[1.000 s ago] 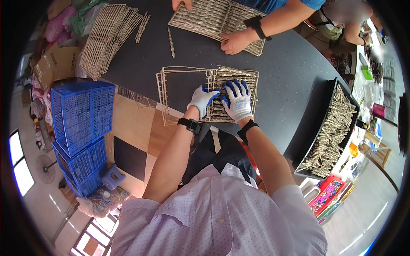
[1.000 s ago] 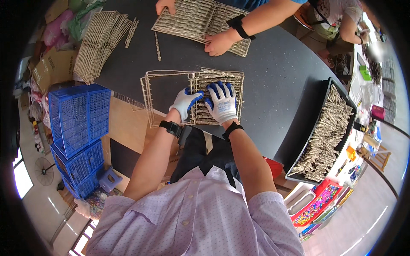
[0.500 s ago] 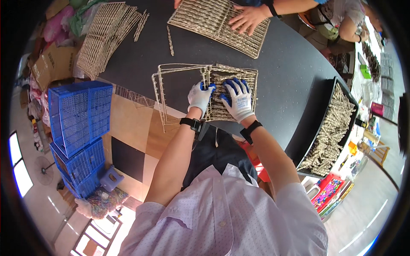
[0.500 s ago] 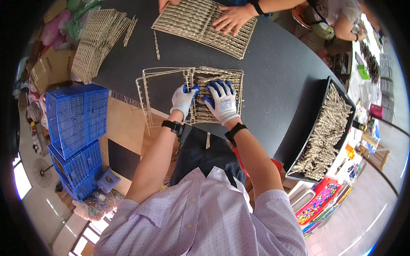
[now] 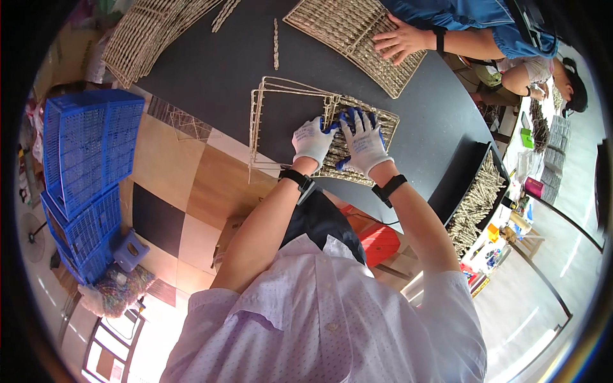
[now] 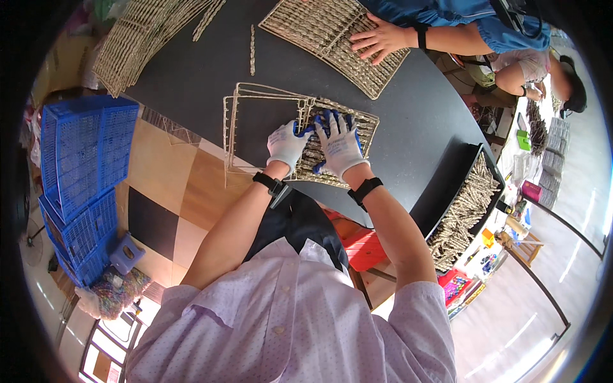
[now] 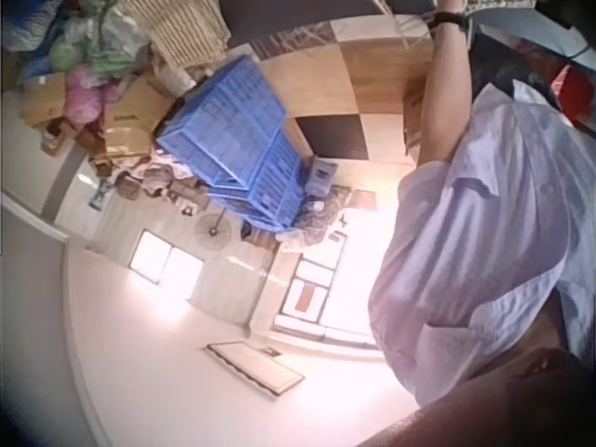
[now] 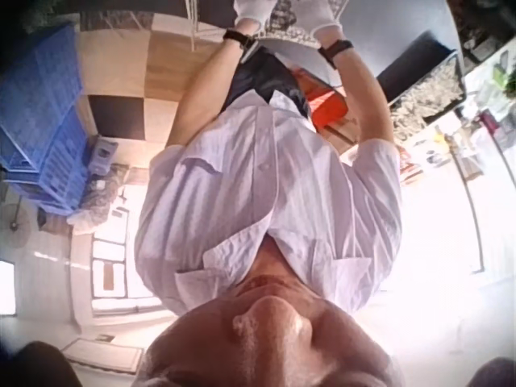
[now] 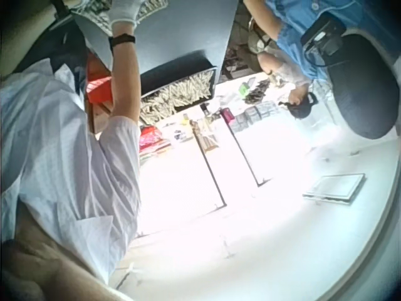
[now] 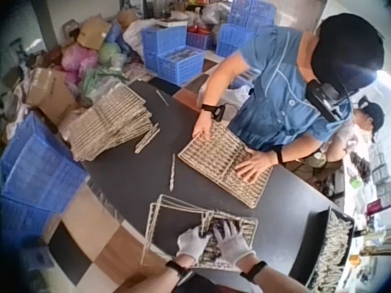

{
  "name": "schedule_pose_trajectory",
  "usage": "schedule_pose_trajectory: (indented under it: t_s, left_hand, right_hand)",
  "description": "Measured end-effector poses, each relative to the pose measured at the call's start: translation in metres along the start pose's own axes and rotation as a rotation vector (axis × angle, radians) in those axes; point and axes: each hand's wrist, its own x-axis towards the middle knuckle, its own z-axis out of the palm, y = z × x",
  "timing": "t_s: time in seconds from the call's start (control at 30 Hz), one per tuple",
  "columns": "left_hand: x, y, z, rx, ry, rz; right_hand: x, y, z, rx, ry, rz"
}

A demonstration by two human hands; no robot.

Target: The person assembles rectangular woven frames by hand, placing woven strips into wire grids and pressing them down. They handle multiple frames sequentially, stacking completed units and moving loose strips into a tray.

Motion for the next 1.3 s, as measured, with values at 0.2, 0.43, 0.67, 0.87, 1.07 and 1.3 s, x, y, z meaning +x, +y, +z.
schedule_pose_trajectory:
  t_s: [0.2,0.43,0.67,0.87,1.07,1.3]
  left_hand:
    - [0.002,-0.004,0.003,-0.034,0.044,-0.028]
    - [-0.008,-0.009,0.019,-0.115,0.178,0.020]
    - [-0.013,-0.006,0.032,-0.204,0.354,-0.007]
    - [-0.006,-0.010,0.043,-0.236,0.474,0.006]
    - [-0.002,-0.013,0.048,-0.186,0.546,0.011]
    - [-0.001,-0.006,0.043,-0.165,0.454,-0.074]
  right_hand:
    - [0.008,0.003,-0.005,0.044,0.003,0.050]
    - [0.010,0.004,-0.012,0.037,-0.045,0.068]
    - [0.010,-0.009,0.001,-0.083,0.072,0.030]
    - [0.020,0.008,0.002,-0.121,0.189,-0.099]
    - [0.024,0.006,-0.003,-0.101,0.135,-0.097]
    - [0.019,0.036,-0.001,0.138,0.254,-0.074]
